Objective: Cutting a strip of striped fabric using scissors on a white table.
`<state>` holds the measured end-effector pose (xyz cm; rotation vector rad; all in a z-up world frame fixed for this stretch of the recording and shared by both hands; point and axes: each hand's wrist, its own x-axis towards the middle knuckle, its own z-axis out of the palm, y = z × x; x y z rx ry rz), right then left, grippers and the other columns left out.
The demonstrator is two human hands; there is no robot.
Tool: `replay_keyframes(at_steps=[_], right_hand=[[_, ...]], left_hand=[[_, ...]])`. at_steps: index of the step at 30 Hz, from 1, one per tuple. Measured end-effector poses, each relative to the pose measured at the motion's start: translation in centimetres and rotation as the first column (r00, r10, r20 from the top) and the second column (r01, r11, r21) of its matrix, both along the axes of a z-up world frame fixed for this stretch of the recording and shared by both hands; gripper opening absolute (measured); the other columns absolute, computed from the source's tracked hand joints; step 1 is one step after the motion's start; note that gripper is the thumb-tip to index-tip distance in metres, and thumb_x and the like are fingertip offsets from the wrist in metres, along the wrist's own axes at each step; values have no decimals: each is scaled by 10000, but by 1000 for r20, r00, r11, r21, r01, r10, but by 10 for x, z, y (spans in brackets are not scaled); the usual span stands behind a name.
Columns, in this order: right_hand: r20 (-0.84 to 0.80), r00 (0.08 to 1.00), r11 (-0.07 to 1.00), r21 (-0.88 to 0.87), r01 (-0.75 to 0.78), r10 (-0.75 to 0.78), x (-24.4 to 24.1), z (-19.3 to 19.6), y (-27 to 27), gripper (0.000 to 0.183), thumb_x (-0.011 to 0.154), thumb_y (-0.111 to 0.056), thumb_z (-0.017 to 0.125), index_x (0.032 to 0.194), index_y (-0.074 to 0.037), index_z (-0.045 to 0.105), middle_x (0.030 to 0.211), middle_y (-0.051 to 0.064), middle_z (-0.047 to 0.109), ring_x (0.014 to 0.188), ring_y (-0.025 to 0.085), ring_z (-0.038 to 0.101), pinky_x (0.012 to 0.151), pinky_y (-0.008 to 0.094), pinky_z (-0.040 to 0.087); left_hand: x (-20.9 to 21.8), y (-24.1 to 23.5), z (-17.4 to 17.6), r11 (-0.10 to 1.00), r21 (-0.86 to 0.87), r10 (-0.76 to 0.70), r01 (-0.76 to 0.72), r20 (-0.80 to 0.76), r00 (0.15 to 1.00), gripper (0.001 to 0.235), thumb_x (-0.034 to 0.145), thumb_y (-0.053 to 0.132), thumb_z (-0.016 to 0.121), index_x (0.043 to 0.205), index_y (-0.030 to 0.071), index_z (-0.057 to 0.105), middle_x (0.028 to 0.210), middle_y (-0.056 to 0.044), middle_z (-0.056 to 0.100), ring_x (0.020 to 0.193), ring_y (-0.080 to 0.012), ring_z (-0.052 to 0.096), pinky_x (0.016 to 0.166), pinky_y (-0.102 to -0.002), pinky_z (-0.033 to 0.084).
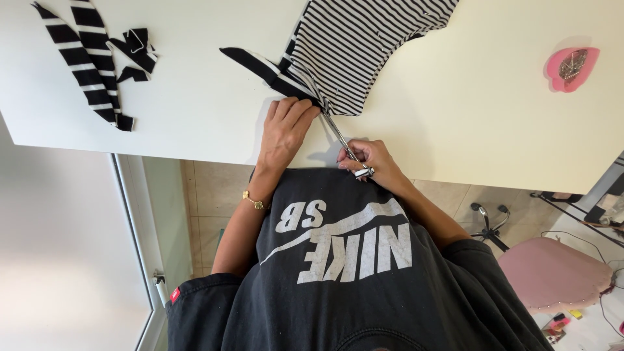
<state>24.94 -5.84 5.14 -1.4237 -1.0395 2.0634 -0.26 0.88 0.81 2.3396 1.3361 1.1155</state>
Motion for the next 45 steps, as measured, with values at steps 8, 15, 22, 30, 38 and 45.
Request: replay_keyframes(at_steps=[8, 15, 22, 30, 38, 45], right_hand=[[10, 1000, 999, -22, -24, 24, 2, 8, 1, 250, 906, -74, 881, 1022, 77, 718, 705, 128, 672, 482, 111, 634, 374, 214, 497], [-33, 999, 1000, -20, 18, -19, -7, 2, 7, 238, 923, -68, 864, 1030, 79, 710, 692, 129, 652, 440, 128, 613, 357, 220, 481], [-27, 1000, 999, 30, 14, -14, -21, 2, 19, 245, 913, -63, 879, 1022, 74, 708, 697, 120, 640, 434, 128, 606, 363, 223, 479], [93, 995, 994, 107, -32, 23, -24, 4, 16, 218, 913, -62, 885, 973, 42, 703, 655, 68, 623, 388, 83, 559, 352, 190, 423], [52, 998, 998, 55, -28, 25, -21, 10, 29, 239, 908, -80, 899, 989, 32, 703, 654, 58, 618, 385, 88, 563, 358, 187, 437], [103, 992, 994, 71, -80, 73, -22, 4, 38, 257, 889, -106, 923, 960, 22, 712, 633, 61, 610, 394, 85, 536, 360, 191, 409]], left_hand=[[2, 3, 3, 998, -55, 26, -22, 81, 996, 113, 1079, 98, 715, 976, 70, 753, 963, -36, 633, 901, -249, 616, 737, -331, 472], [4, -1, 3, 999, -20, 31, -30, 84, 996, 106, 1073, 97, 730, 977, 62, 759, 960, -51, 634, 891, -251, 627, 739, -333, 509], [4, 0, 9, 999, 28, 34, -37, 87, 996, 95, 1064, 94, 739, 979, 59, 762, 946, -58, 627, 869, -253, 640, 719, -330, 522], [3, 3, 14, 999, 34, 34, -37, 84, 996, 109, 1062, 87, 739, 965, 41, 749, 937, -73, 628, 854, -261, 649, 706, -337, 526], [4, 1, 9, 999, 35, 25, -28, 82, 996, 117, 1069, 109, 733, 972, 49, 757, 943, -62, 634, 858, -253, 652, 713, -333, 524], [2, 1, 14, 998, 50, 23, -28, 90, 996, 140, 1081, 111, 713, 960, 50, 746, 933, -62, 621, 845, -253, 651, 698, -335, 518]])
